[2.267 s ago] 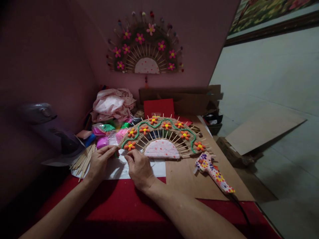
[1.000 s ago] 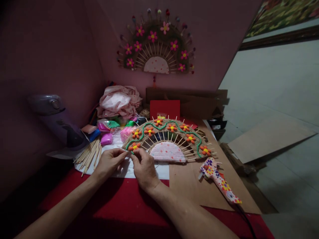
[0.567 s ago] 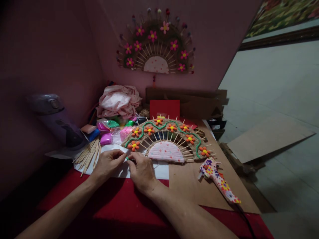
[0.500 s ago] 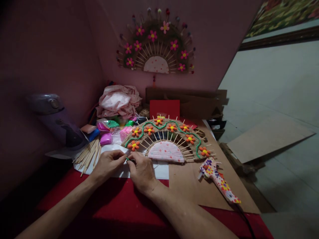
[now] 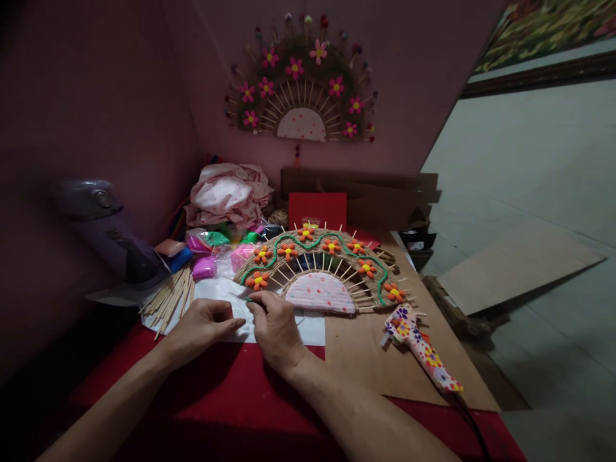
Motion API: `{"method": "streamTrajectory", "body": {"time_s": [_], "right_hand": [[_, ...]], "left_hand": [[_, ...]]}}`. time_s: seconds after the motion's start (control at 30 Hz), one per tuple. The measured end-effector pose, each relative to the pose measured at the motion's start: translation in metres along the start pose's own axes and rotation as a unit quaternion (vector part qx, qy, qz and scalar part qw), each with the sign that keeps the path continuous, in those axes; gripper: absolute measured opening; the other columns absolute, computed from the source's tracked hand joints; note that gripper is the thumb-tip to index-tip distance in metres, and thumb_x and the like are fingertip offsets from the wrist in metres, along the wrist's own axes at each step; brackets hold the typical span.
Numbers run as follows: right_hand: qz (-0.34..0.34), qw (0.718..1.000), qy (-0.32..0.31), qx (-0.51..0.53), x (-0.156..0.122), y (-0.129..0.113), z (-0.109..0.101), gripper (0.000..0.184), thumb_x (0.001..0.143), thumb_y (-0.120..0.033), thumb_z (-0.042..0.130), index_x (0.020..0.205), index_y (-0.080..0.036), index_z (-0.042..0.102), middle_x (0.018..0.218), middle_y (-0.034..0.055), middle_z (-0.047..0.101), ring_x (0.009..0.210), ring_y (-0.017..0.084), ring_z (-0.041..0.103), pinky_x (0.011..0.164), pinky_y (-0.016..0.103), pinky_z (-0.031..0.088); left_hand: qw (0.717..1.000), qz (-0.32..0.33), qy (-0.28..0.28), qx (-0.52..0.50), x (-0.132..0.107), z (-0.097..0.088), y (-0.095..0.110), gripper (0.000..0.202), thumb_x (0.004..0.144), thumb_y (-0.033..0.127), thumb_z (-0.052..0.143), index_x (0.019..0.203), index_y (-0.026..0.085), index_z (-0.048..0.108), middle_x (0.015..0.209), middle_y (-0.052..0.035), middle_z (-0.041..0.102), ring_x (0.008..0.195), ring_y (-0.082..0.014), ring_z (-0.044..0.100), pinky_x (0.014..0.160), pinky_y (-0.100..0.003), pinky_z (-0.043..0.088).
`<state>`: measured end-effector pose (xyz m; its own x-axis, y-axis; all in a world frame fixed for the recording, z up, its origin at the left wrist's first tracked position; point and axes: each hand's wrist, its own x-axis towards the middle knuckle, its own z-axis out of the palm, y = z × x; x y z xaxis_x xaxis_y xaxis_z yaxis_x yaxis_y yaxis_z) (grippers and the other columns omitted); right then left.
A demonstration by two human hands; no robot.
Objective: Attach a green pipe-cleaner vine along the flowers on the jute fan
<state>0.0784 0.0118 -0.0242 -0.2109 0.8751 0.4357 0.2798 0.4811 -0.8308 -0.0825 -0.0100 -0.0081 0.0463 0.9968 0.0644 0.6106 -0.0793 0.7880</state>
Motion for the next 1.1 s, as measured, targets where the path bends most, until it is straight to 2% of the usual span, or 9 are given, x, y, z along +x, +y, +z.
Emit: {"method": "streamTrajectory", "body": {"time_s": [0.13,0.23,0.37,0.47,0.67,0.8,0.97,1.03,1.1], "right_hand": [[-0.001,1.000,0.012,0.009,-0.001,-0.002,0.000,0.012,0.078,-0.015,0.056,0.085,-0.019,0.065,0.082,0.0040,0.068,0.074,0.016,0.063,0.068,0.027,0.049],[-0.002,1.000,0.011,0.008,-0.001,-0.003,-0.001,0.012,0.076,-0.014,0.058,0.085,-0.018,0.064,0.081,0.0036,0.068,0.074,0.016,0.063,0.069,0.027,0.049],[-0.013,1.000,0.003,0.006,-0.002,-0.003,-0.001,0.014,0.076,-0.013,0.057,0.087,-0.018,0.064,0.081,0.0044,0.068,0.075,0.017,0.063,0.070,0.028,0.049],[-0.031,0.999,-0.008,0.006,-0.002,-0.004,-0.001,0.016,0.076,-0.012,0.055,0.089,-0.019,0.063,0.084,0.0046,0.068,0.079,0.017,0.062,0.072,0.029,0.049],[-0.043,0.999,-0.028,0.006,-0.002,-0.004,0.000,0.033,0.072,-0.006,0.055,0.103,-0.019,0.059,0.095,0.0061,0.064,0.074,0.015,0.060,0.068,0.027,0.048],[-0.033,0.999,-0.024,-0.030,-0.002,-0.001,-0.001,0.025,0.074,-0.008,0.055,0.095,-0.019,0.061,0.090,0.0057,0.065,0.077,0.017,0.059,0.070,0.029,0.047],[-0.049,0.994,-0.058,-0.080,-0.003,0.001,-0.001,0.009,0.077,-0.012,0.057,0.079,-0.018,0.063,0.078,0.0045,0.066,0.076,0.017,0.060,0.071,0.030,0.045],[-0.052,0.992,-0.067,-0.095,-0.004,0.000,-0.001,0.009,0.078,-0.013,0.057,0.076,-0.018,0.064,0.075,0.0038,0.066,0.073,0.017,0.060,0.069,0.029,0.044],[-0.047,0.991,-0.074,-0.102,-0.004,-0.001,-0.001,0.011,0.080,-0.014,0.056,0.075,-0.018,0.064,0.074,0.0032,0.067,0.070,0.016,0.060,0.067,0.028,0.044]], "left_hand": [[0.999,0.012,0.000,-0.044,0.001,0.001,-0.005,0.010,0.065,0.027,0.063,0.064,0.017,0.064,0.060,0.0012,0.060,0.057,-0.0127,0.050,0.052,-0.021,0.035],[0.996,0.003,0.007,-0.092,0.002,0.000,-0.003,0.016,0.073,0.031,0.057,0.074,0.017,0.066,0.063,0.0000,0.061,0.057,-0.0126,0.050,0.053,-0.022,0.036],[0.996,0.032,0.048,-0.065,-0.001,0.000,0.006,0.026,0.080,0.039,0.054,0.080,0.018,0.068,0.068,-0.0019,0.063,0.062,-0.0134,0.052,0.056,-0.022,0.037],[0.994,0.067,0.036,-0.083,-0.001,0.003,0.011,0.023,0.077,0.038,0.058,0.080,0.018,0.069,0.075,-0.0034,0.065,0.068,-0.0146,0.054,0.059,-0.023,0.039],[0.982,0.004,0.084,-0.170,0.003,0.002,0.007,0.027,0.074,0.042,0.060,0.067,0.016,0.063,0.058,0.0005,0.056,0.054,-0.0106,0.045,0.051,-0.021,0.034],[0.977,0.009,0.146,-0.156,0.007,-0.008,0.005,0.029,0.074,0.043,0.060,0.067,0.015,0.063,0.059,0.0005,0.056,0.053,-0.0098,0.045,0.050,-0.021,0.033],[0.947,-0.004,0.293,-0.128,0.020,-0.037,0.001,0.028,0.071,0.040,0.063,0.081,0.015,0.068,0.068,-0.0012,0.063,0.060,-0.0123,0.052,0.054,-0.021,0.037],[0.945,-0.010,0.307,-0.111,0.027,-0.048,-0.004,0.030,0.069,0.041,0.064,0.081,0.014,0.069,0.069,-0.0018,0.064,0.062,-0.0130,0.053,0.056,-0.022,0.037],[0.950,-0.011,0.297,-0.099,0.033,-0.055,-0.010,0.031,0.068,0.043,0.064,0.078,0.014,0.069,0.068,-0.0022,0.065,0.062,-0.0133,0.054,0.056,-0.022,0.037]]}}
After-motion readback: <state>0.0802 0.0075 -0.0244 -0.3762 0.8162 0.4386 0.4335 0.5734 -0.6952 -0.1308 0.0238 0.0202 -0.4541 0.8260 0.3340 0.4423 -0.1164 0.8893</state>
